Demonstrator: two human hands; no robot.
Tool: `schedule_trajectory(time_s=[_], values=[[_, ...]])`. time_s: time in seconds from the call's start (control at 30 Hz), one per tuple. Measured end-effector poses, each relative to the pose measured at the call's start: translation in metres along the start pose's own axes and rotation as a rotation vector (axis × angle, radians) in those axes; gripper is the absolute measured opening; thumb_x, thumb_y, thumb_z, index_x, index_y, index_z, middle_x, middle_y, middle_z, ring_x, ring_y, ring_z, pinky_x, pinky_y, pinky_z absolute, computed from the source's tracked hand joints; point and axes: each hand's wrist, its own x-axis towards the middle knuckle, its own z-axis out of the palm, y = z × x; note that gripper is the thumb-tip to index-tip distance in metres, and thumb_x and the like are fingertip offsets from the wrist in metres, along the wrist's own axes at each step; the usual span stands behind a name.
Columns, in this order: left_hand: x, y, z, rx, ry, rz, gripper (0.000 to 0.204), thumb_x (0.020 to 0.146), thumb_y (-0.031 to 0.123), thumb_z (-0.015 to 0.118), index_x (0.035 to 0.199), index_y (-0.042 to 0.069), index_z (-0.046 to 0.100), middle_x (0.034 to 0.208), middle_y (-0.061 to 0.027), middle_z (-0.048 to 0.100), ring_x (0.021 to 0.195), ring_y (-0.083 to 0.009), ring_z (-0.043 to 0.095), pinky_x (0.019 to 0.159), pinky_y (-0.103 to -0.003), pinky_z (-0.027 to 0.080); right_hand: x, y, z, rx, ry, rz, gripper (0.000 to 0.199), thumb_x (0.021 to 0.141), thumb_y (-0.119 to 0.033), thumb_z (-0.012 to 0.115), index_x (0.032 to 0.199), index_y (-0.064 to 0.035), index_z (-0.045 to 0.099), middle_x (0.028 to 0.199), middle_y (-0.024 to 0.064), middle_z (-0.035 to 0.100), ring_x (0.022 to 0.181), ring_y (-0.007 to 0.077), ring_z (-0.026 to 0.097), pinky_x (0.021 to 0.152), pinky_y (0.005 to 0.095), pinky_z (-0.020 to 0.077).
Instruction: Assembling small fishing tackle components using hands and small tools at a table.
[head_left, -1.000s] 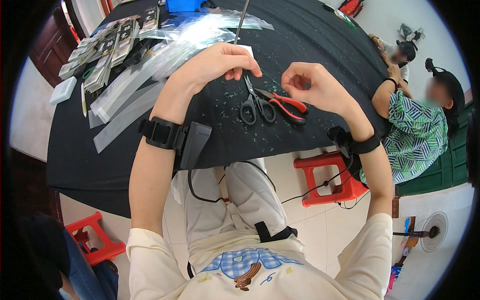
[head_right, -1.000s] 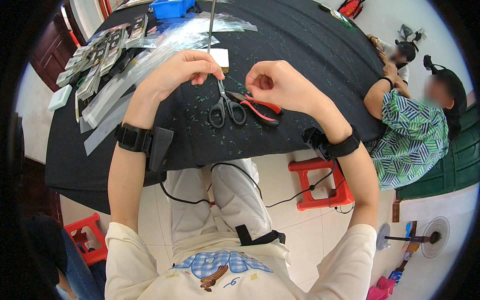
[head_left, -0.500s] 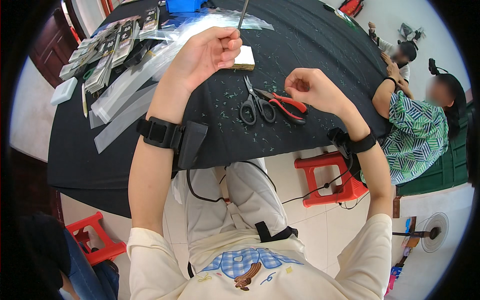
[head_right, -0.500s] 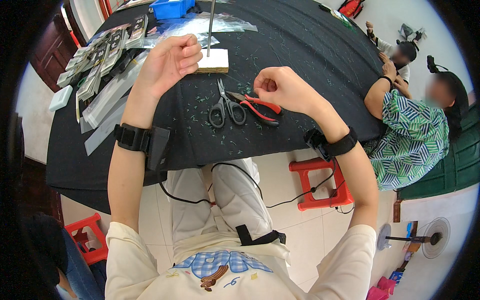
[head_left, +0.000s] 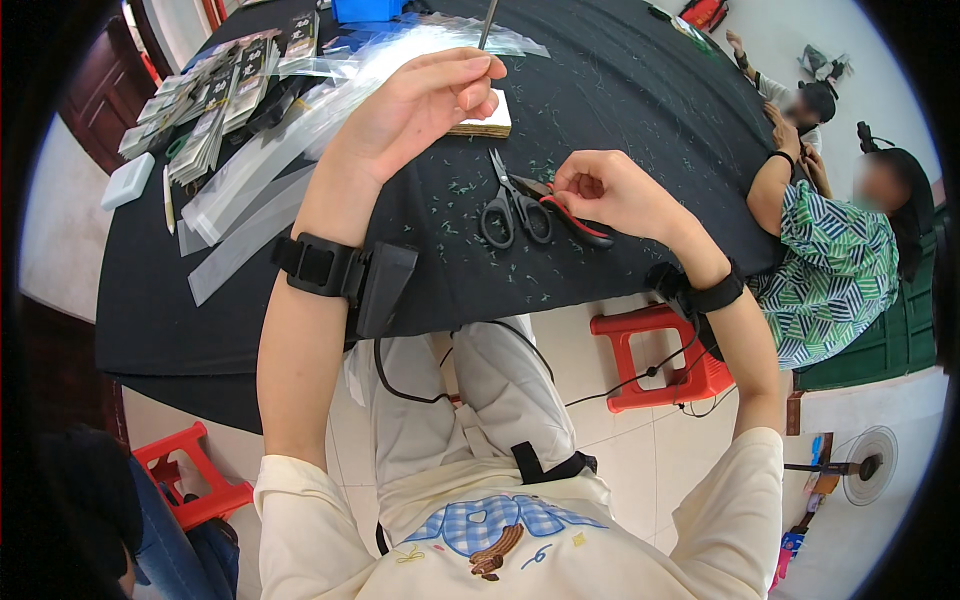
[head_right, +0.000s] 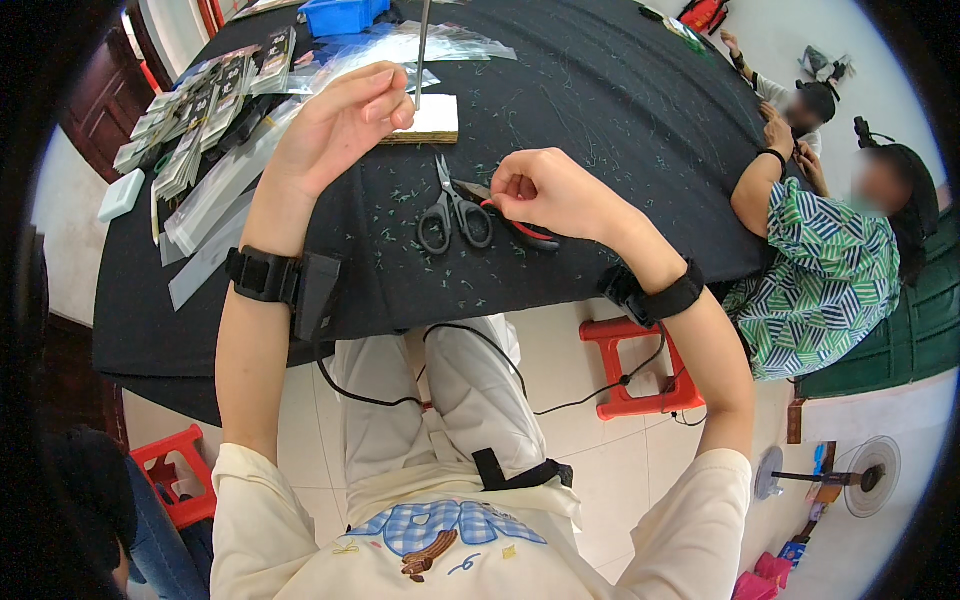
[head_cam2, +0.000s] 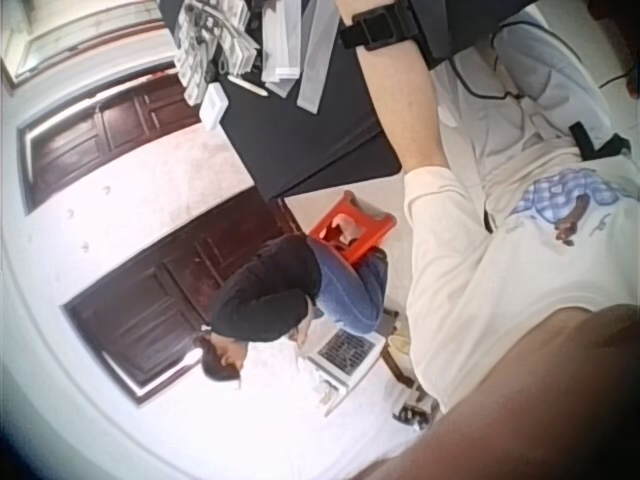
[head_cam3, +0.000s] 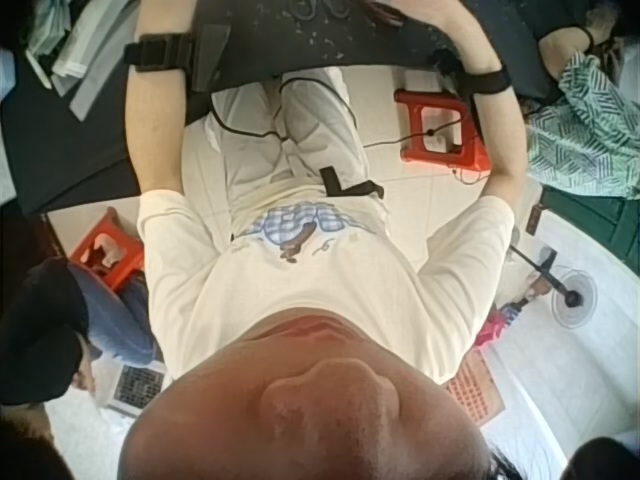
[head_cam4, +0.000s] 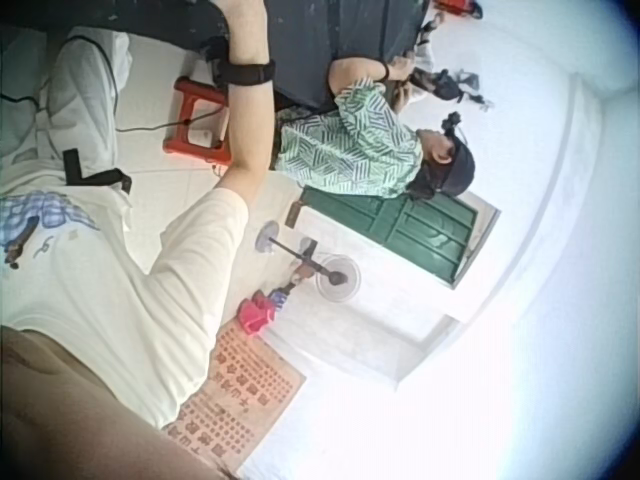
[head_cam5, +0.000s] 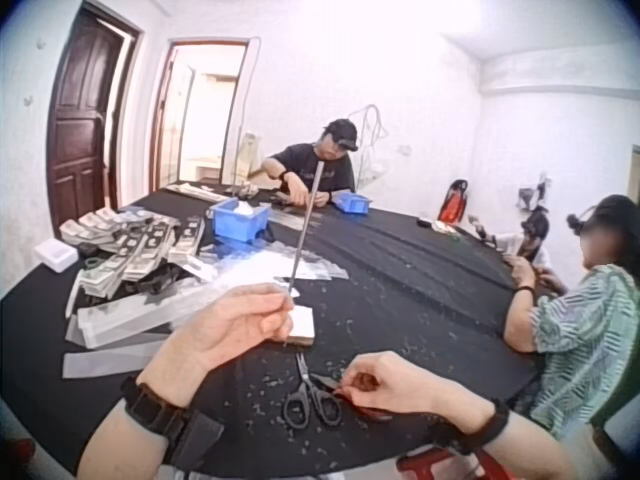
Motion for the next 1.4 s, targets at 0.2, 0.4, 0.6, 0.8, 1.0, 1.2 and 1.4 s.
schedule_trajectory(time_s=[0.2,0.4,0.6,0.8,1.0,1.2,1.4], values=[[0.0,-0.001,0.001,0.021,0.0,-0.012,0.022,0.093,0.02,0.05,0.099,0.0,0.059,0.061,0.0038,0.046,0.073,-0.0129,0.05,0.074,-0.026,0.04,0.002,-0.003,0.004,-0.006,-0.025,0.006,0.006,0.081,-0.004,0.06,0.084,0.0012,0.061,0.068,0.0017,0.059,0.061,0.0067,0.054,0.057,0.0214,0.0445],[0.0,-0.001,0.002,0.057,0.018,0.0,0.022,0.092,0.019,0.052,0.099,0.0,0.059,0.062,0.0028,0.047,0.071,-0.0123,0.05,0.072,-0.026,0.041,0.002,0.0,0.005,0.0,-0.02,-0.025,0.007,0.084,-0.006,0.06,0.086,0.001,0.061,0.071,0.0034,0.062,0.062,0.0076,0.054,0.057,0.0223,0.0444],[0.0,0.0,0.002,0.047,0.025,-0.015,0.022,0.093,0.019,0.052,0.099,-0.001,0.059,0.064,0.0023,0.048,0.071,-0.0123,0.05,0.072,-0.026,0.041,0.002,-0.009,0.002,-0.052,0.015,-0.017,0.01,0.085,-0.007,0.059,0.09,0.0013,0.061,0.077,0.0053,0.063,0.063,0.0084,0.055,0.057,0.0226,0.044],[-0.001,0.001,0.002,0.055,0.028,-0.02,0.022,0.093,0.02,0.051,0.099,0.0,0.059,0.064,0.0023,0.048,0.07,-0.0123,0.05,0.072,-0.026,0.041,0.008,-0.029,0.006,-0.045,0.047,-0.042,0.014,0.082,-0.008,0.06,0.092,0.0023,0.063,0.078,0.0117,0.061,0.068,0.0201,0.06,0.064,0.0301,0.0484],[-0.001,0.002,0.002,0.017,0.004,-0.012,0.022,0.093,0.019,0.051,0.1,0.0,0.058,0.063,0.0026,0.047,0.07,-0.0124,0.049,0.071,-0.026,0.04,0.02,-0.034,0.015,-0.098,0.099,0.011,0.02,0.08,-0.01,0.062,0.096,0.0033,0.062,0.074,0.0119,0.061,0.066,0.0213,0.059,0.063,0.0318,0.0482],[-0.001,0.002,0.004,0.006,-0.014,-0.012,0.022,0.093,0.02,0.05,0.101,0.0,0.058,0.063,0.0028,0.046,0.072,-0.0122,0.049,0.072,-0.026,0.039,0.031,-0.03,0.022,-0.098,0.107,0.008,0.023,0.078,-0.011,0.065,0.096,0.0036,0.065,0.073,0.0119,0.062,0.066,0.0216,0.061,0.063,0.0316,0.0489],[-0.001,0.001,0.002,0.028,-0.014,0.005,0.022,0.094,0.02,0.049,0.101,0.001,0.058,0.063,0.0036,0.046,0.071,-0.0113,0.049,0.071,-0.026,0.04,0.036,-0.026,0.022,-0.015,0.125,0.013,0.015,0.08,-0.011,0.065,0.086,0.0021,0.068,0.075,0.0131,0.066,0.067,0.02,0.064,0.065,0.0297,0.0507]])
